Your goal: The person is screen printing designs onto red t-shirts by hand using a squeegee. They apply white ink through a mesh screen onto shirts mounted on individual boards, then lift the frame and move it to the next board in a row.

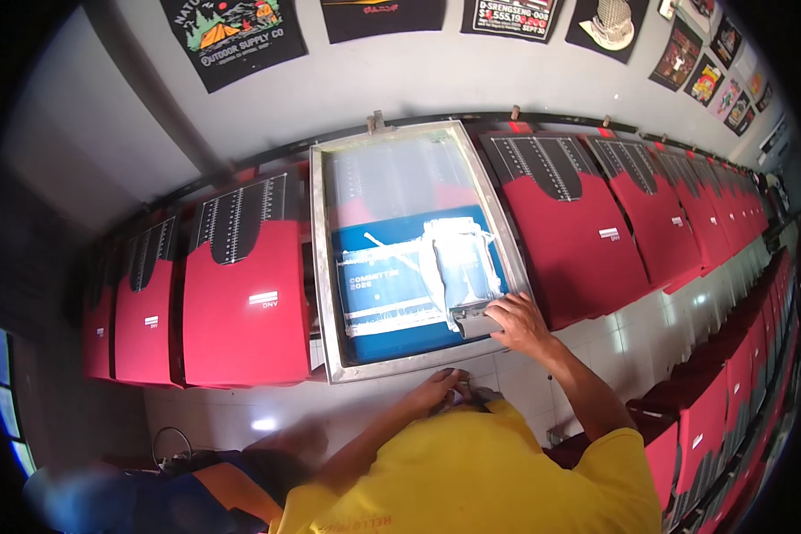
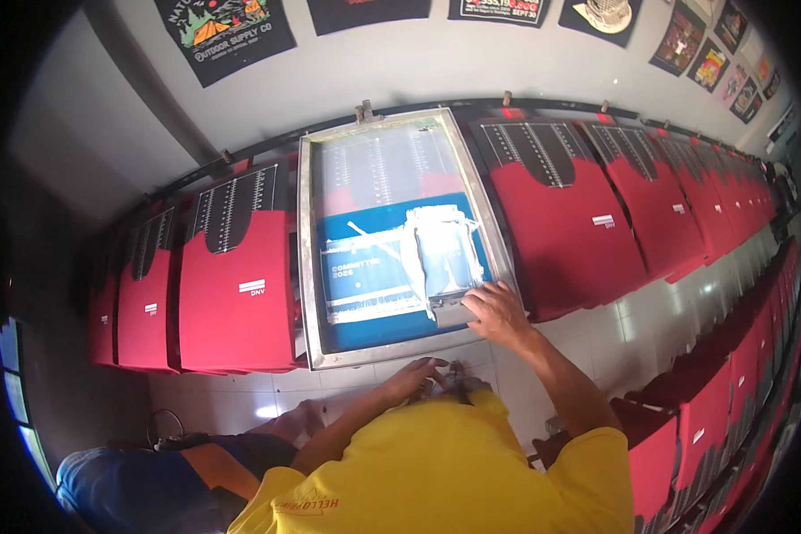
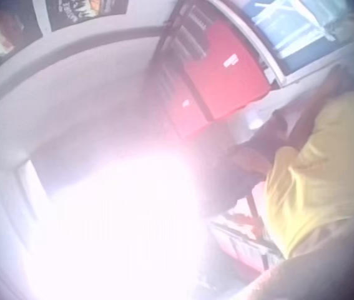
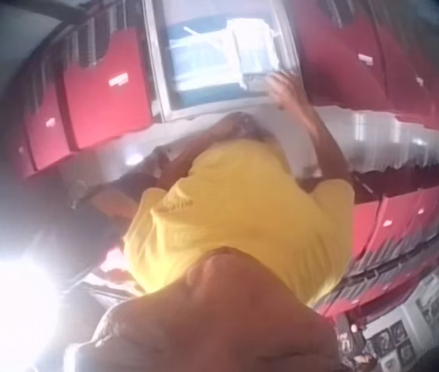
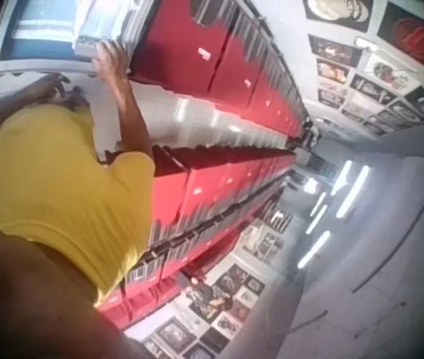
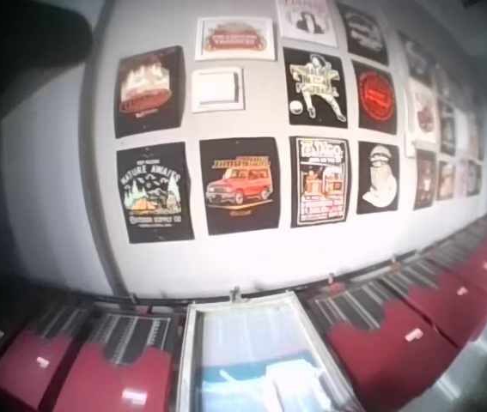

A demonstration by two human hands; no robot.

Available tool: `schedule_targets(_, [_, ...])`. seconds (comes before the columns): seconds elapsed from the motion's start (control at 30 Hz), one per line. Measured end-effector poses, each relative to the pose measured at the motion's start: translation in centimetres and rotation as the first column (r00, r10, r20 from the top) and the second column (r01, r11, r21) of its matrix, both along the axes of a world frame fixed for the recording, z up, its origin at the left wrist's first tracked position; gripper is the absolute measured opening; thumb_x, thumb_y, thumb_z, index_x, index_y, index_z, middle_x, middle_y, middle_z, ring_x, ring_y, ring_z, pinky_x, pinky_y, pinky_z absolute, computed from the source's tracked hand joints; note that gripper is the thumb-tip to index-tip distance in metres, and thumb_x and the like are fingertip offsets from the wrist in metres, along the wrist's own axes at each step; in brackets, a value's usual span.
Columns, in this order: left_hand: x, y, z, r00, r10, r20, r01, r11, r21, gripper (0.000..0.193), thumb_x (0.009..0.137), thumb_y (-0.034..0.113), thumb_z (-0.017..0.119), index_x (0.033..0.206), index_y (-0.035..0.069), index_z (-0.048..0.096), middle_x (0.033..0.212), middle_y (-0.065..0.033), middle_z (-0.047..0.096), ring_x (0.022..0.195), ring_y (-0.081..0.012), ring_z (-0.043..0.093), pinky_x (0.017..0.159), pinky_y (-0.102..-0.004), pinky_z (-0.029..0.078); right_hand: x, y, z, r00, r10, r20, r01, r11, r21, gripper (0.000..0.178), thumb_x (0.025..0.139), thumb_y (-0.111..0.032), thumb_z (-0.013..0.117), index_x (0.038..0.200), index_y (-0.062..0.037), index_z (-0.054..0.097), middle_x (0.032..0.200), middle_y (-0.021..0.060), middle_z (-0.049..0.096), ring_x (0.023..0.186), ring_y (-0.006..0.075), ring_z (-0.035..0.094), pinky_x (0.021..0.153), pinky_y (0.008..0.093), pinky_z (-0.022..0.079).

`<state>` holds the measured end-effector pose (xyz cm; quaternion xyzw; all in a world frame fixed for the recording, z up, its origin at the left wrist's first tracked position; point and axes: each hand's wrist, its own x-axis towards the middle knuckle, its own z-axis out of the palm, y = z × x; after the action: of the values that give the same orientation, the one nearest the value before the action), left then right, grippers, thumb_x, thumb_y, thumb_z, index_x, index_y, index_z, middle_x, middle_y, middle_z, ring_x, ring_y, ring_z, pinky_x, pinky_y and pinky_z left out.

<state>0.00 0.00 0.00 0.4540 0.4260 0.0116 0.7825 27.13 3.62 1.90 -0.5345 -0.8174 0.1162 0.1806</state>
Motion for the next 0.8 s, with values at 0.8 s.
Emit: schedule_targets(0.8, [3.0, -3.5, 0.0, 0.793, 0.608, 0.037, -0.592, 0.784, -0.185, 0.030, 0.101, 0.020, 0.053, 0.117, -0.005, 0.052, 0.087, -0.0060, 0.061, 0.060, -0.0078, 0.046, 0.060, -0.0220, 0.040, 4.7, 19.8, 1.5, 0.968, -0.029, -0.248, -0.112, 0.837, -0.536, 0.040, 0.062, -0.022, 0.078, 0.093, 0.0019, 0.070, 0.082, 0.0172, 0.071, 0.079, 0.0279, 0.070, 0.073, 0.0375, 0.054])
